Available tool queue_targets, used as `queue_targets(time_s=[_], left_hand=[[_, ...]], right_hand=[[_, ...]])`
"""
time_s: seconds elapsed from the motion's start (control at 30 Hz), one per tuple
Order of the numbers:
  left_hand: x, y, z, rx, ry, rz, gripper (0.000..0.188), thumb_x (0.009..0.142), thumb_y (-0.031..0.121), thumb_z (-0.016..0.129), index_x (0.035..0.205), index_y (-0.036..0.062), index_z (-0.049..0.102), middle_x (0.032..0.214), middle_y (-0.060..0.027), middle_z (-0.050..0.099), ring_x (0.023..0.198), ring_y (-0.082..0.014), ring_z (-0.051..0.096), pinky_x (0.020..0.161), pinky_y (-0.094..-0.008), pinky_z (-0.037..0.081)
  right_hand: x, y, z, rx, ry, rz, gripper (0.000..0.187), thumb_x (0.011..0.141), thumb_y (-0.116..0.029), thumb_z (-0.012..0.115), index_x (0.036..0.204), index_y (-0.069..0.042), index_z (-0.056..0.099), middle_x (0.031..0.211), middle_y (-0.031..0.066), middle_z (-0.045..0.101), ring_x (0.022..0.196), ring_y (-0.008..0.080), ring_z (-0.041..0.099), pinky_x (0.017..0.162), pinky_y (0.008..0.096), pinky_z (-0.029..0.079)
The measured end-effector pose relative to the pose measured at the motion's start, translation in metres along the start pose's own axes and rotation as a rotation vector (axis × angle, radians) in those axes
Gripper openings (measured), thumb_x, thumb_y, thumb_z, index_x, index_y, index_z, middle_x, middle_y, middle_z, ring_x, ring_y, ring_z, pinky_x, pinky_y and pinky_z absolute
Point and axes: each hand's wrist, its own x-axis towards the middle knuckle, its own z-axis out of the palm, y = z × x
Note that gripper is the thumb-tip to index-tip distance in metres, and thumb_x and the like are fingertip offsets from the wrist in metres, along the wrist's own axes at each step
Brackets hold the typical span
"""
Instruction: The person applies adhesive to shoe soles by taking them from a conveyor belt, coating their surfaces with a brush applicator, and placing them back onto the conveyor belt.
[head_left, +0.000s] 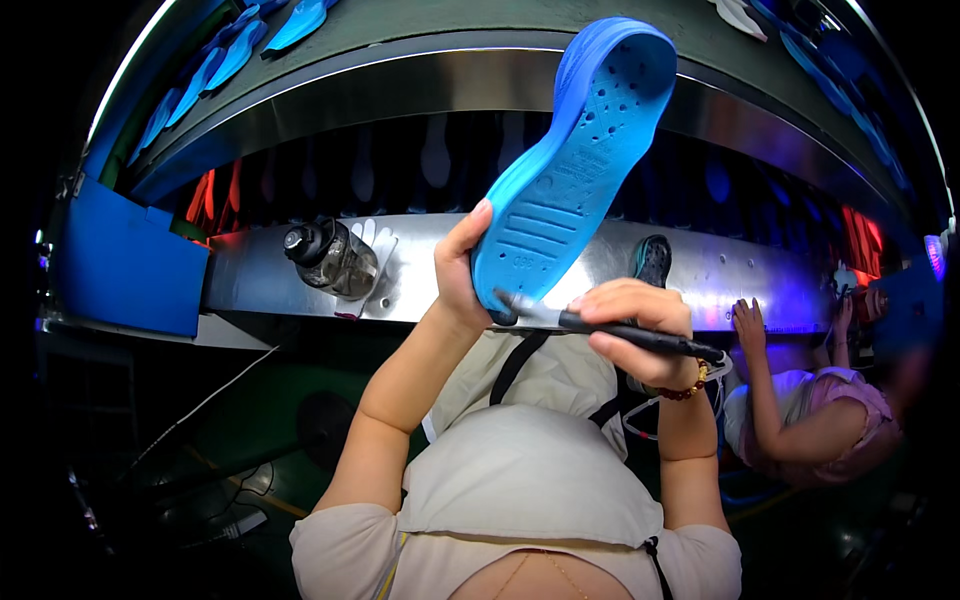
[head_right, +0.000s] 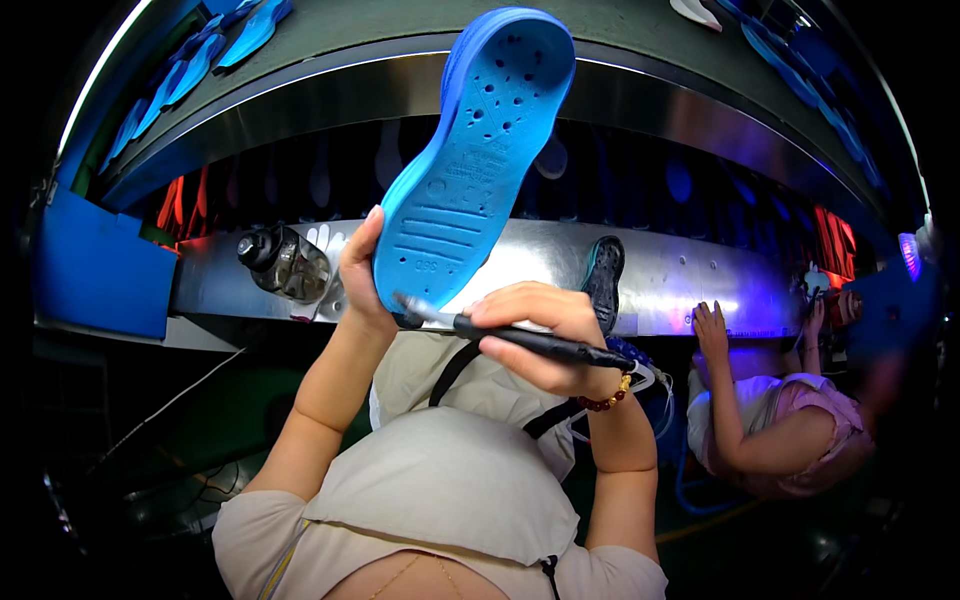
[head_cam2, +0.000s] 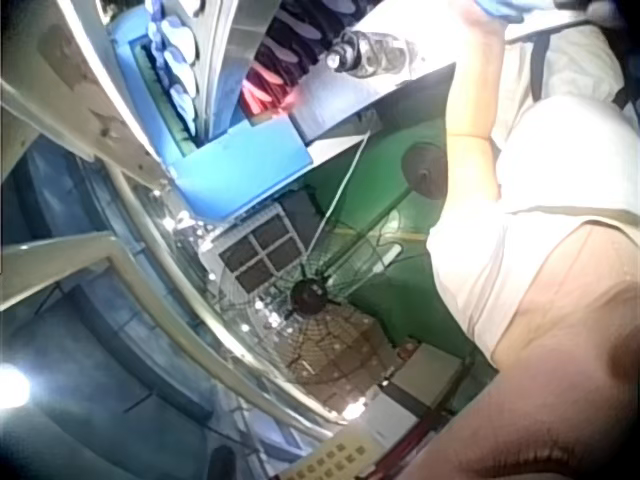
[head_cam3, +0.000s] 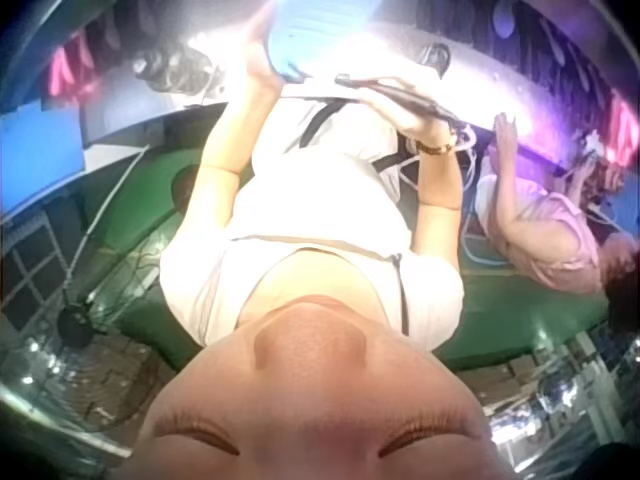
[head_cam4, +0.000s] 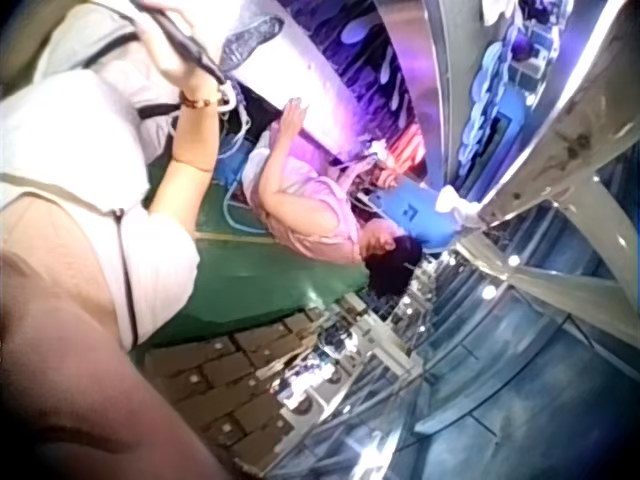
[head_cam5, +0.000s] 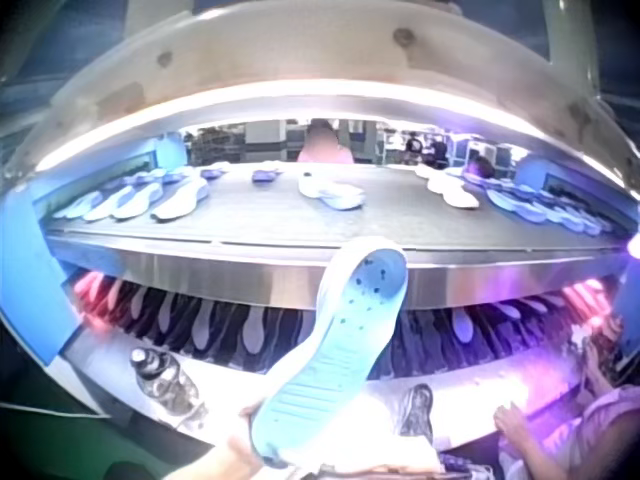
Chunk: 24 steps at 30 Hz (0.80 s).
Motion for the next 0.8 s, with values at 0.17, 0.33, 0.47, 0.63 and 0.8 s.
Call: queue_targets(time_s=[0.17,0.33,0.47,0.63,0.8], left_hand=[[0.003,0.002,0.009,0.067,0.204,-0.207,0.048,0.09,0.032,0.039,0.118,-0.0053,0.047,0.111,-0.0202,0.056,0.097,-0.0275,0.059,0.088,-0.0399,0.046],[0.008,0.007,0.008,0.145,0.237,-0.481,0.047,0.087,0.032,0.046,0.116,-0.0055,0.049,0.108,-0.0203,0.057,0.094,-0.0273,0.06,0.085,-0.0376,0.048],[0.007,0.006,0.007,0.529,0.258,-0.679,0.057,0.084,0.039,0.051,0.124,-0.0013,0.043,0.111,-0.0196,0.053,0.095,-0.0241,0.058,0.08,-0.0327,0.048],[-0.002,0.009,0.015,0.602,0.302,-0.72,0.058,0.084,0.04,0.051,0.123,-0.0017,0.044,0.111,-0.0206,0.053,0.096,-0.0231,0.057,0.077,-0.0326,0.049],[-0.009,0.006,0.009,0.765,0.283,-0.83,0.059,0.084,0.041,0.053,0.124,-0.0019,0.044,0.11,-0.0199,0.053,0.093,-0.0239,0.057,0.075,-0.0323,0.05]], right_hand=[[-0.005,-0.018,0.015,-0.036,-0.318,-0.081,0.02,0.066,0.0,0.068,0.085,-0.002,0.063,0.09,0.0114,0.065,0.086,0.0249,0.063,0.074,0.0335,0.048],[-0.002,-0.009,-0.016,-0.158,-0.117,-0.066,0.023,0.066,0.002,0.068,0.088,-0.005,0.064,0.092,0.0109,0.066,0.082,0.0225,0.063,0.072,0.0316,0.047],[-0.008,-0.003,-0.019,-0.179,-0.427,0.02,0.021,0.068,-0.002,0.069,0.089,-0.007,0.065,0.092,0.0104,0.066,0.079,0.024,0.065,0.064,0.028,0.051],[-0.007,-0.007,-0.026,-0.223,-0.369,-0.035,0.017,0.072,-0.004,0.066,0.089,-0.006,0.065,0.092,0.0068,0.066,0.081,0.0232,0.065,0.067,0.0306,0.051],[-0.012,-0.002,-0.034,-0.449,-0.65,0.046,0.021,0.07,-0.007,0.063,0.091,-0.008,0.064,0.096,0.0081,0.065,0.087,0.0239,0.063,0.073,0.0306,0.05]])
